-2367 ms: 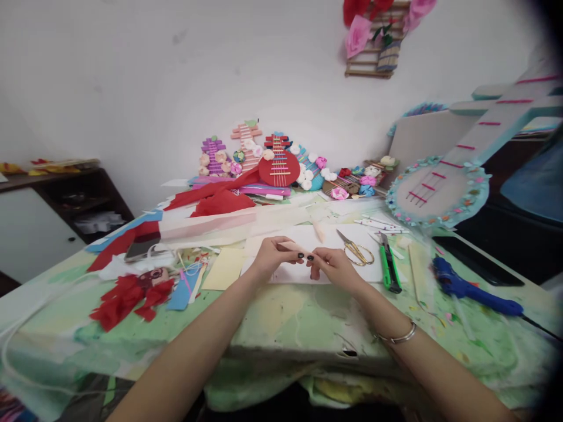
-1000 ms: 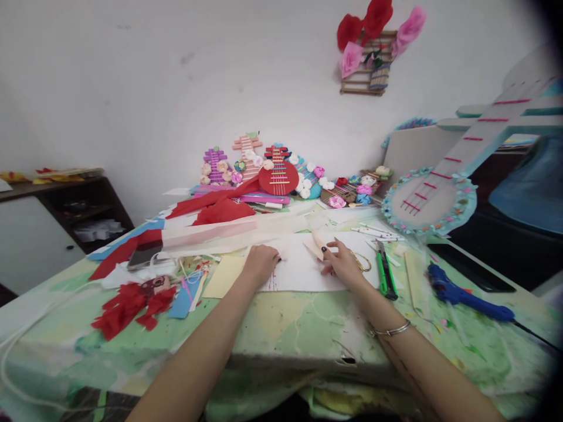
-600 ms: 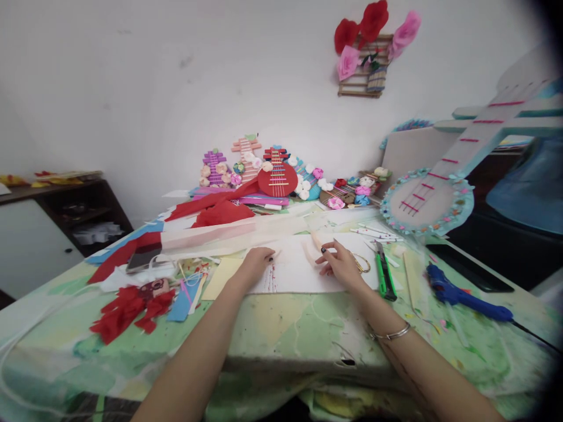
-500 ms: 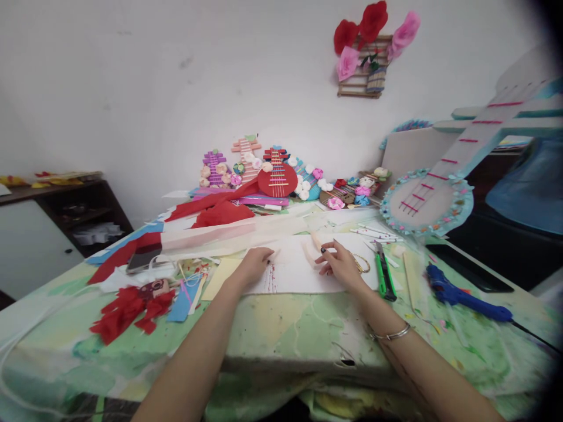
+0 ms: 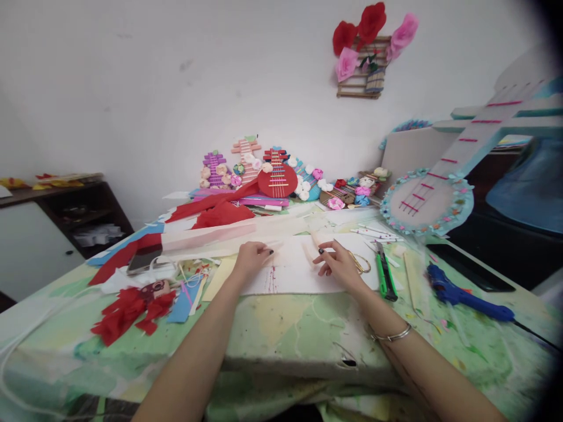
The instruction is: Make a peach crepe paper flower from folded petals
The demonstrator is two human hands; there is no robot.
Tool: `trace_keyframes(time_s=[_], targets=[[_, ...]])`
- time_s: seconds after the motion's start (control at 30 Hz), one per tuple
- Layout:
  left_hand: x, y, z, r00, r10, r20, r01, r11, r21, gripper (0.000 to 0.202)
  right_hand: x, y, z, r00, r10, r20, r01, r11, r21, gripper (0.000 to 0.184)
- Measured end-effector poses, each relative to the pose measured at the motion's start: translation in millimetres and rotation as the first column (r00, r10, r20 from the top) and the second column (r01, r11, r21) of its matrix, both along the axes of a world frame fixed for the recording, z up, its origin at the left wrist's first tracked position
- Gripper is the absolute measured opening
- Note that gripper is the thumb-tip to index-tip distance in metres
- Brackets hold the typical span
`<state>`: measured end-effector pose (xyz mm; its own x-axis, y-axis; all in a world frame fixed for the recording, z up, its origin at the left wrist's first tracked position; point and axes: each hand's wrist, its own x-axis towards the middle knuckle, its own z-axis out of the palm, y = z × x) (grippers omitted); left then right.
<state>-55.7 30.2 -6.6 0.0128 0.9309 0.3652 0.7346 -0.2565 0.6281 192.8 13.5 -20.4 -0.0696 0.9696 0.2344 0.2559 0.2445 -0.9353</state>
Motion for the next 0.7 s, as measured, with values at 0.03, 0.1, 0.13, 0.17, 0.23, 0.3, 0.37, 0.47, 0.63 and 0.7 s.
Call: trace_keyframes(time_s=[0.03,0.1,0.13,0.17,0.23,0.3,0.37,0.47,0.63,0.7], targets=[[0,0,0.3,1.000,0.014,0.028,-0.014,1.000,-0.001,0.022,0,0,0.0,1.000,0.003,0.000,-0.003,1.000,0.005,0.027],[-1,0,0.8,0.995,0.035,0.091,-0.034,0.999,-0.007,0.022,0,1,0.1,1.000,0.008,-0.005,-0.008,1.000,0.010,0.026],[-1,0,1.0,0.991,0.043,0.123,-0.042,0.999,-0.011,0.022,1,0,0.4,1.000,0.010,-0.009,-0.010,1.000,0.012,0.026],[-1,0,1.3,0.987,0.052,0.155,-0.050,0.999,-0.017,0.022,1,0,0.8,1.000,0.009,-0.011,-0.009,1.000,0.012,0.025],[0,0,2.2,0.975,0.066,0.210,-0.062,0.998,-0.028,0.023,0,-1,2.0,1.000,0.011,-0.012,-0.011,1.000,0.009,0.023],[1,-1,3.4,0.966,0.066,0.251,-0.058,0.998,-0.040,0.025,-1,-3,3.3,1.000,0.025,-0.003,-0.025,1.000,-0.001,0.020],[3,-2,4.6,0.959,0.049,0.279,-0.035,0.998,-0.055,0.027,-2,-5,4.3,0.999,0.047,0.011,-0.047,0.999,-0.010,0.019],[7,-5,5.6,0.952,0.001,0.308,0.025,0.996,-0.081,0.027,-4,-6,4.2,0.996,0.079,0.038,-0.079,0.997,-0.005,0.019],[14,-8,2.8,0.937,-0.073,0.341,0.121,0.985,-0.122,0.025,-5,-6,1.9,0.987,0.146,0.075,-0.146,0.989,0.003,0.019],[16,-8,1.1,0.930,-0.091,0.356,0.148,0.979,-0.137,0.025,-6,-6,1.1,0.984,0.158,0.087,-0.159,0.987,0.001,0.019]])
